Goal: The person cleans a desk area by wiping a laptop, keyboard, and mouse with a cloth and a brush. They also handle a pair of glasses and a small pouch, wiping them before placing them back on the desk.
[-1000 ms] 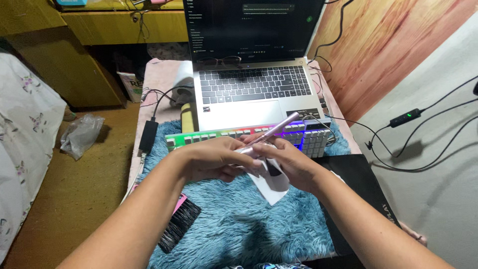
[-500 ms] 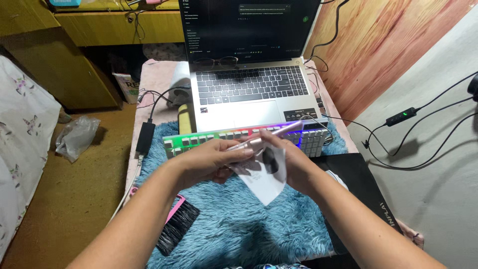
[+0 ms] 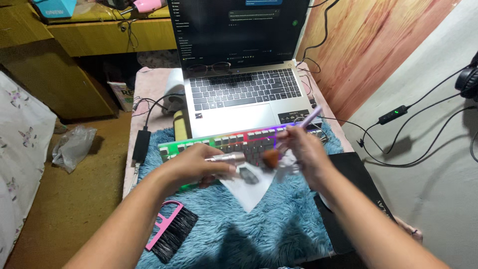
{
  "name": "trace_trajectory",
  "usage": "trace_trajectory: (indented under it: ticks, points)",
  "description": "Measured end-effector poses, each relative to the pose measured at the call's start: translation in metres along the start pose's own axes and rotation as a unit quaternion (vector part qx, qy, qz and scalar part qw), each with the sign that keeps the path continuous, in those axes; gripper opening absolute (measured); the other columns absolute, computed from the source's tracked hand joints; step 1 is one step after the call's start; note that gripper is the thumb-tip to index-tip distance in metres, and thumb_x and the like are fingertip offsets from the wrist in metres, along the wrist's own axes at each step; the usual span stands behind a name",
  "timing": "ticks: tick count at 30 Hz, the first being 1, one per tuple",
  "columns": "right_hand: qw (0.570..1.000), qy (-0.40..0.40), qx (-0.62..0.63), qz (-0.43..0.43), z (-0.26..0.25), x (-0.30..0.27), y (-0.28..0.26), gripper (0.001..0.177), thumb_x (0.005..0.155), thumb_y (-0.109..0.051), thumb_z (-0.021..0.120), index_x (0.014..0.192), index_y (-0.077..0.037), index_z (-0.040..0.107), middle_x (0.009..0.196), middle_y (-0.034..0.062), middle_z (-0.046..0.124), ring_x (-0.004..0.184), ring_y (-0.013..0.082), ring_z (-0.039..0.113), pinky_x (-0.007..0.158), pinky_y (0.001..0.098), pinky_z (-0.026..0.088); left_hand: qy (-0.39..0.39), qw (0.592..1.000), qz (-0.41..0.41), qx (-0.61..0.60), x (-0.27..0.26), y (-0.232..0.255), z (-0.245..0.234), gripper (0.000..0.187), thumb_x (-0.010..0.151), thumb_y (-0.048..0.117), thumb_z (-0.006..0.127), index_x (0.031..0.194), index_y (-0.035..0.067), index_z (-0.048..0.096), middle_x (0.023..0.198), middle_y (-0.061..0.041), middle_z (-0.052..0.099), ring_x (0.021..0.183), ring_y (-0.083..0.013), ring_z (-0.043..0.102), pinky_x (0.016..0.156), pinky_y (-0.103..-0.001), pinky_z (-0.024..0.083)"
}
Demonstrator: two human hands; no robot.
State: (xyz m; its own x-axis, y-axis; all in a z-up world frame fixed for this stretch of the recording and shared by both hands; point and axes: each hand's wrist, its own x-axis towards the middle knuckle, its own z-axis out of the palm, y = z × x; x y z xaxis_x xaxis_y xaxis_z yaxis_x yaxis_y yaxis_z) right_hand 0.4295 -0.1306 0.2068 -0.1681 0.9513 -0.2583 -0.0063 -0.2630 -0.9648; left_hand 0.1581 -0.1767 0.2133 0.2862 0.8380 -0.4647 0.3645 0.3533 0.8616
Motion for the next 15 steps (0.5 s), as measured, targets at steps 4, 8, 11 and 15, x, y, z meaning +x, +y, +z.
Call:
trace_trajectory:
  ticks: [4, 8, 11, 15]
  points:
    - [0.967, -0.101, -0.232, 0.038, 0.002, 0.002, -0.011, 0.037, 0.099, -0.037, 0.064, 0.122, -0.009, 0.073, 0.108, 0.0026, 0.07, 0.097, 0.0201, 0.07, 0.081, 0.0396, 0.06, -0.024, 0.986, 0.015, 0.164, 0.016, 0.007, 0.002, 0.03, 0.077, 0.026, 0.083, 0.091, 0.001, 0.082, 0.063, -0.009, 0.073, 0.044, -0.0126, 0.056, 0.039, -0.029, 0.038]
    - [0.903, -0.248, -0.349, 0.039, 0.043, -0.002, -0.005, 0.052, 0.087, -0.036, 0.069, 0.135, -0.018, 0.066, 0.105, 0.0071, 0.078, 0.091, 0.0131, 0.071, 0.08, 0.0302, 0.055, -0.055, 0.977, 0.034, 0.203, 0.03, 0.02, 0.0, 0.026, 0.071, 0.018, 0.086, 0.087, -0.002, 0.083, 0.065, -0.01, 0.072, 0.049, -0.0124, 0.064, 0.044, -0.028, 0.052]
    - [0.912, -0.275, -0.304, -0.01, 0.049, -0.008, -0.007, 0.056, 0.088, -0.039, 0.073, 0.136, -0.011, 0.068, 0.104, 0.0085, 0.076, 0.088, 0.0102, 0.066, 0.077, 0.0294, 0.054, -0.053, 0.974, -0.001, 0.22, 0.032, 0.022, -0.002, 0.032, 0.068, 0.021, 0.088, 0.091, -0.001, 0.083, 0.067, -0.01, 0.074, 0.052, -0.0136, 0.067, 0.049, -0.028, 0.055]
    - [0.897, -0.269, -0.351, -0.011, 0.038, -0.004, -0.011, 0.048, 0.086, -0.038, 0.075, 0.122, -0.007, 0.077, 0.088, 0.0066, 0.076, 0.076, 0.012, 0.067, 0.071, 0.0299, 0.055, -0.065, 0.989, -0.004, 0.135, 0.033, 0.018, 0.001, 0.037, 0.066, 0.02, 0.091, 0.096, -0.001, 0.082, 0.071, -0.008, 0.076, 0.057, -0.0129, 0.067, 0.052, -0.026, 0.055]
